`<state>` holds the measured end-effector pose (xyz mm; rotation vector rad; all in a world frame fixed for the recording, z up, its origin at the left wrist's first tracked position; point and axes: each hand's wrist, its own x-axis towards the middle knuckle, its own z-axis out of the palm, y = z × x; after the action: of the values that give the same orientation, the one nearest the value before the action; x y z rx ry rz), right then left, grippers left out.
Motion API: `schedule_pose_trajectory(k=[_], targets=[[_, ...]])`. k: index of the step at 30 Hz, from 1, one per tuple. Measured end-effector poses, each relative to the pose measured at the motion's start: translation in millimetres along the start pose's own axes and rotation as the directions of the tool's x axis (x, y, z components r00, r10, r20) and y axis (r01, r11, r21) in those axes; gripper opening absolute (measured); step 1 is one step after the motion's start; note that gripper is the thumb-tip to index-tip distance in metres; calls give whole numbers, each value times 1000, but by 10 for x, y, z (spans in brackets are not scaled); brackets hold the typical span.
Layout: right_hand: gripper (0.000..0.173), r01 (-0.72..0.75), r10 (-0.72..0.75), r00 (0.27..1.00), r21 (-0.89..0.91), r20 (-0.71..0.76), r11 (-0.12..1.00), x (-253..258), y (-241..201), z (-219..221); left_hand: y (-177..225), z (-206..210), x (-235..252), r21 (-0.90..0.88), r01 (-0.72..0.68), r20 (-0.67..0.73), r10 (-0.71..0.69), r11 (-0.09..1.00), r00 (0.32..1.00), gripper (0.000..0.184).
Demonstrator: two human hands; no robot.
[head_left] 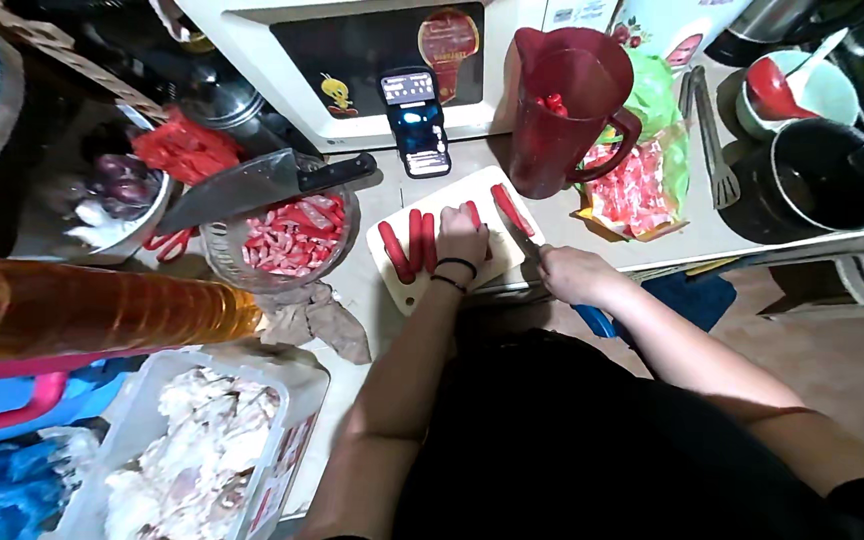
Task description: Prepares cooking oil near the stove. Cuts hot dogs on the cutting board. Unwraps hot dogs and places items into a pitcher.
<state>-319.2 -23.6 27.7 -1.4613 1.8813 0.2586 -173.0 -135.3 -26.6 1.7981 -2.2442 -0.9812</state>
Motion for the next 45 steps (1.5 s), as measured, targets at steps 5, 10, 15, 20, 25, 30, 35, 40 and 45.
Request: schedule_pose_trajectory(k=[5, 10, 15, 20, 25, 30, 35, 40, 45], targets=[[25, 41, -41, 999, 10, -15, 999, 25, -96, -25, -127, 290, -91, 62, -124, -213, 134, 990, 968, 44], [26, 75, -75, 997, -4, 3, 997, 67, -226, -126, -310, 495, -82, 196, -221, -346, 279, 955, 896, 46], [26, 80, -80, 997, -3, -5, 997, 55, -285, -148, -340, 546, -67, 160, -213, -320, 255, 964, 913, 49], [27, 36, -35, 998, -35, 45, 999, 64, -298, -180, -361, 593, -38, 158, -224, -350, 266, 962, 898, 49], [27, 36, -35, 997, -21, 68, 999, 70, -295, -222, -340, 582, -56, 198, -212, -321, 268, 957, 909, 51], [26, 52, -52, 994, 6, 93, 999, 94, -304, -272, -351, 598, -46, 221, -208, -320, 272, 953, 907, 51], [26, 39, -45, 987, 39, 157, 998, 102, -384, -377, -321, 580, -50, 226, -196, -302, 260, 954, 917, 51], [26, 28, -40, 983, 70, 181, 997, 128, -439, -431, -295, 511, -84, 203, -202, -231, 247, 958, 941, 51], [25, 46, -53, 979, 43, 197, 998, 173, -494, -452, -321, 561, -70, 231, -210, -261, 269, 950, 927, 53]])
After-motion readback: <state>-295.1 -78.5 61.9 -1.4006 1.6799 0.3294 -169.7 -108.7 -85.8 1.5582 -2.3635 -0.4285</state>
